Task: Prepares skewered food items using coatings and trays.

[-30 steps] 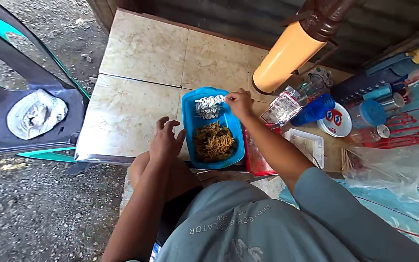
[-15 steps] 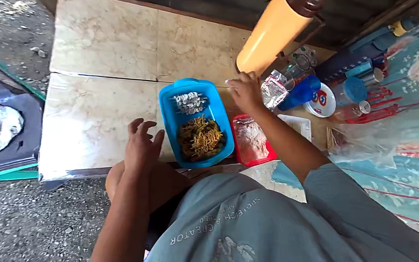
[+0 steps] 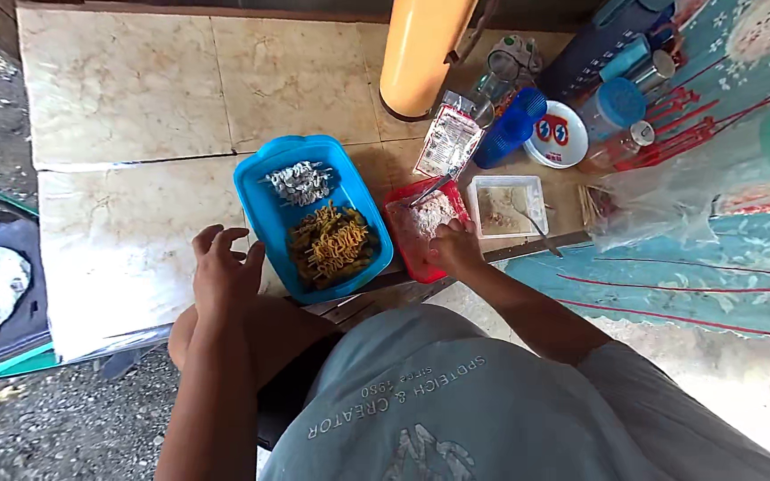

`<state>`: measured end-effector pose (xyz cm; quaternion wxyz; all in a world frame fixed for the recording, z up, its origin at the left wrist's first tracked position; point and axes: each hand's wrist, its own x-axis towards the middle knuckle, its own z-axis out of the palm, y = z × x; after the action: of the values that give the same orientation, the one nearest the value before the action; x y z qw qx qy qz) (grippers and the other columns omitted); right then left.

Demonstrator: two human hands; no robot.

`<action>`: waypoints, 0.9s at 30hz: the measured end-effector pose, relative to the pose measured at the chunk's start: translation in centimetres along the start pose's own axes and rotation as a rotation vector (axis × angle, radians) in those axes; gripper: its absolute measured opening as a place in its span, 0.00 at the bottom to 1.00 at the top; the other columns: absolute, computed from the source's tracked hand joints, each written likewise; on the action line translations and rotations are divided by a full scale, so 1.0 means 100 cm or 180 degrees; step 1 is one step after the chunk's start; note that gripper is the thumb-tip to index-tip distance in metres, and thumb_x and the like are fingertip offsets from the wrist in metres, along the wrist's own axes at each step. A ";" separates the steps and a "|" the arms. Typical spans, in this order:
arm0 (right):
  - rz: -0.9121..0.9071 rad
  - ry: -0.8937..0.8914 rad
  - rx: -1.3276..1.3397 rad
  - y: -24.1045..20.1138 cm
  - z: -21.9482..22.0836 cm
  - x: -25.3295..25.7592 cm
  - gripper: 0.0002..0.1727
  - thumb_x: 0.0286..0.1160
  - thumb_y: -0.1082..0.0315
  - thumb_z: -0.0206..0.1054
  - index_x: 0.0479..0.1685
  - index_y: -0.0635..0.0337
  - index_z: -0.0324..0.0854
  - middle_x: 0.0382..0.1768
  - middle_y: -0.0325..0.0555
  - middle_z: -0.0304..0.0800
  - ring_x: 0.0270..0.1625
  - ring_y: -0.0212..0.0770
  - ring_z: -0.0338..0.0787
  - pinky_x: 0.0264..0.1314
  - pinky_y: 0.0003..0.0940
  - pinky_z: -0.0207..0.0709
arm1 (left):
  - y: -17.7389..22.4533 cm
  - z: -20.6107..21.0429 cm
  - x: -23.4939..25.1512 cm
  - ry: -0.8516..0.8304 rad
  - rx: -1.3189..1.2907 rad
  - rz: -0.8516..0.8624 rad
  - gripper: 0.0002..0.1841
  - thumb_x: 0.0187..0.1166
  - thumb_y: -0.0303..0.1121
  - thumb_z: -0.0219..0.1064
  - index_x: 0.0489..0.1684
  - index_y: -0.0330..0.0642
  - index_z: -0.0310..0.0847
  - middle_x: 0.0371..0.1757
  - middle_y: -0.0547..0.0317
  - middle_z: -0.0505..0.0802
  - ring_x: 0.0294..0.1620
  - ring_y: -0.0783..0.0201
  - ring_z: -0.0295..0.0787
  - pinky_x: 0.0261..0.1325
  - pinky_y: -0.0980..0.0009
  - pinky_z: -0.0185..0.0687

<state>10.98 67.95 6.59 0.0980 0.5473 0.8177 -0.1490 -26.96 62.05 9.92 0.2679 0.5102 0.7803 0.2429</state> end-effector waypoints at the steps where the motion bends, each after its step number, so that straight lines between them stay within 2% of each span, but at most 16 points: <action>1: 0.0010 -0.0037 -0.0091 -0.005 0.001 0.003 0.16 0.72 0.57 0.77 0.50 0.57 0.95 0.55 0.57 0.90 0.68 0.62 0.82 0.77 0.70 0.60 | 0.000 0.001 0.000 0.0005 0.0027 0.0003 0.19 0.87 0.40 0.64 0.68 0.37 0.80 0.87 0.34 0.66 0.58 0.41 0.89 0.58 0.42 0.85; 5: 0.0024 0.0073 -0.0349 -0.005 0.000 0.012 0.11 0.75 0.65 0.73 0.50 0.58 0.94 0.55 0.56 0.90 0.68 0.62 0.82 0.75 0.67 0.63 | 0.003 0.002 -0.002 0.0033 0.0102 -0.0016 0.19 0.87 0.40 0.64 0.68 0.37 0.80 0.87 0.35 0.67 0.59 0.40 0.89 0.58 0.41 0.84; 9: 0.0205 0.0080 0.0047 0.003 -0.016 0.015 0.13 0.73 0.61 0.75 0.51 0.57 0.93 0.56 0.58 0.90 0.71 0.64 0.80 0.76 0.71 0.61 | 0.005 0.002 -0.002 0.0058 0.0132 -0.0052 0.19 0.88 0.39 0.64 0.69 0.37 0.80 0.87 0.35 0.66 0.59 0.39 0.89 0.59 0.40 0.84; 12: 0.0304 0.0126 0.0337 0.007 -0.032 0.022 0.14 0.76 0.62 0.72 0.58 0.52 0.93 0.60 0.59 0.89 0.74 0.64 0.78 0.76 0.69 0.62 | 0.004 0.003 0.000 0.0063 0.0129 -0.0065 0.19 0.88 0.40 0.64 0.69 0.38 0.80 0.87 0.35 0.67 0.59 0.39 0.89 0.58 0.40 0.84; 15: 0.0233 0.0190 0.0361 0.002 -0.039 0.034 0.15 0.78 0.66 0.69 0.60 0.46 0.94 0.60 0.58 0.88 0.75 0.64 0.77 0.76 0.68 0.62 | 0.006 0.003 0.001 0.0051 0.0116 -0.0077 0.19 0.87 0.40 0.64 0.68 0.37 0.80 0.86 0.33 0.67 0.59 0.38 0.88 0.59 0.40 0.84; 18: -0.0045 0.0233 0.0172 -0.009 -0.035 0.047 0.15 0.79 0.67 0.67 0.57 0.45 0.95 0.59 0.56 0.89 0.74 0.63 0.78 0.78 0.70 0.61 | 0.008 0.001 0.001 0.0025 0.0165 -0.0135 0.19 0.88 0.40 0.65 0.69 0.37 0.80 0.86 0.33 0.68 0.62 0.37 0.87 0.61 0.40 0.83; 21: -0.0226 0.0217 -0.0072 -0.020 -0.030 0.060 0.17 0.79 0.72 0.65 0.57 0.45 0.94 0.62 0.56 0.89 0.74 0.61 0.79 0.75 0.66 0.64 | 0.004 0.001 0.002 0.0041 0.0153 -0.0161 0.19 0.88 0.40 0.64 0.69 0.38 0.80 0.86 0.34 0.68 0.61 0.38 0.87 0.60 0.39 0.83; 23: -0.0273 0.0104 -0.0268 -0.026 -0.031 0.068 0.19 0.75 0.77 0.66 0.59 0.46 0.93 0.62 0.57 0.87 0.73 0.61 0.78 0.75 0.65 0.63 | 0.003 0.000 0.003 0.0033 0.0156 -0.0172 0.19 0.88 0.40 0.64 0.68 0.38 0.80 0.86 0.34 0.68 0.61 0.38 0.88 0.60 0.39 0.83; 27: -0.0229 -0.0236 -0.0522 -0.031 -0.036 0.078 0.20 0.77 0.77 0.65 0.61 0.46 0.92 0.67 0.58 0.83 0.76 0.62 0.75 0.77 0.65 0.62 | -0.003 0.001 0.006 0.0020 0.0154 -0.0173 0.19 0.87 0.40 0.65 0.68 0.38 0.80 0.86 0.36 0.68 0.59 0.39 0.88 0.59 0.40 0.83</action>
<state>5.13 74.86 7.89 0.1672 0.5018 0.8421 -0.1052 -27.29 62.53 9.61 0.2594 0.4944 0.8004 0.2182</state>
